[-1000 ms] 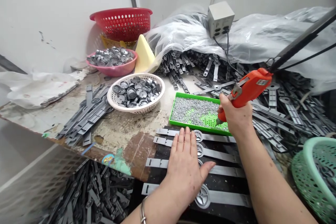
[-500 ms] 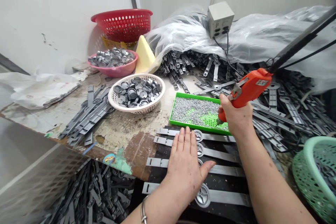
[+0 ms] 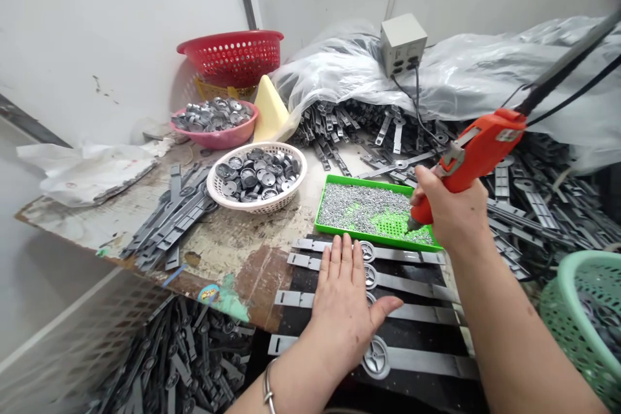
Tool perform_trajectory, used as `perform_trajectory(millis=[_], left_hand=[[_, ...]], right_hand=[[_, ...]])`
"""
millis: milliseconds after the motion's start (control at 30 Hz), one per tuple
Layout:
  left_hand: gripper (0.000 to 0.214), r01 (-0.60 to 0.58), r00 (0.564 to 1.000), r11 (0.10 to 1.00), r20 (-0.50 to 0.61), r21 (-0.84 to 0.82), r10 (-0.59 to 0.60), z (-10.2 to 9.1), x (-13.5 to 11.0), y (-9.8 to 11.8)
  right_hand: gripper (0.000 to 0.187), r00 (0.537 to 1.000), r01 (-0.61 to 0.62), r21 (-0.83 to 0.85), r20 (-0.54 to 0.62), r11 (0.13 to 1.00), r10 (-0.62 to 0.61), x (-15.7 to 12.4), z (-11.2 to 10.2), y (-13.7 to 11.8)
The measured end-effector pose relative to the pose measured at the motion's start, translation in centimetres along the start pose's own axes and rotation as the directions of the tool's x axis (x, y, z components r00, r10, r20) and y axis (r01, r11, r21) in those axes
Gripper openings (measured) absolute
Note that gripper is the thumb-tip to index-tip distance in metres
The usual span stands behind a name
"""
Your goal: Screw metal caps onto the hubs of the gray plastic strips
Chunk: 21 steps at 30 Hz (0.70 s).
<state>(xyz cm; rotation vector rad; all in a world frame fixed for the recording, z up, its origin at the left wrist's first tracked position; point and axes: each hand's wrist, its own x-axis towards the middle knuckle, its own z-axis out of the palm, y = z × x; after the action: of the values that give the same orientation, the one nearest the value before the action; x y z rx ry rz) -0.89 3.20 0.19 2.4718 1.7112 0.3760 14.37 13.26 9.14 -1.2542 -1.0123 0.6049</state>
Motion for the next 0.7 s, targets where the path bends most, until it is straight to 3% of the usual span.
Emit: perform_trajectory(millis=[100,300,500,700], left_hand=[[0.085,-0.032,0.994,0.999,-0.107,-0.029,0.029,-0.7,0.1,0.1],[0.046,-0.098,0.925,0.95,-0.38,-0.297,-0.024,-3.0,-0.1,1.4],[0.01,-0.097,0.923,0.875,-0.373,-0.475,-0.1,-4.2,-1.1,1.5],[0.01,-0.129,0.918,0.852,-0.385,-0.508,-0.09,-4.8,-2.8,1.1]], right_hand=[[0.028,0.999,0.029,0.09,0.024,0.995,-0.032,-0.6,-0.3,-1.6],[0.021,0.956,-0.061,0.336,0.291,0.94,-0.042,-3.7,-0.8,-5.7],[0.024,0.913,-0.113,0.421,0.402,0.9,-0.073,-6.3,-0.8,-7.2],[0.023,0.896,-0.125,0.416,0.437,0.901,-0.078,-8.1,-0.8,-7.7]])
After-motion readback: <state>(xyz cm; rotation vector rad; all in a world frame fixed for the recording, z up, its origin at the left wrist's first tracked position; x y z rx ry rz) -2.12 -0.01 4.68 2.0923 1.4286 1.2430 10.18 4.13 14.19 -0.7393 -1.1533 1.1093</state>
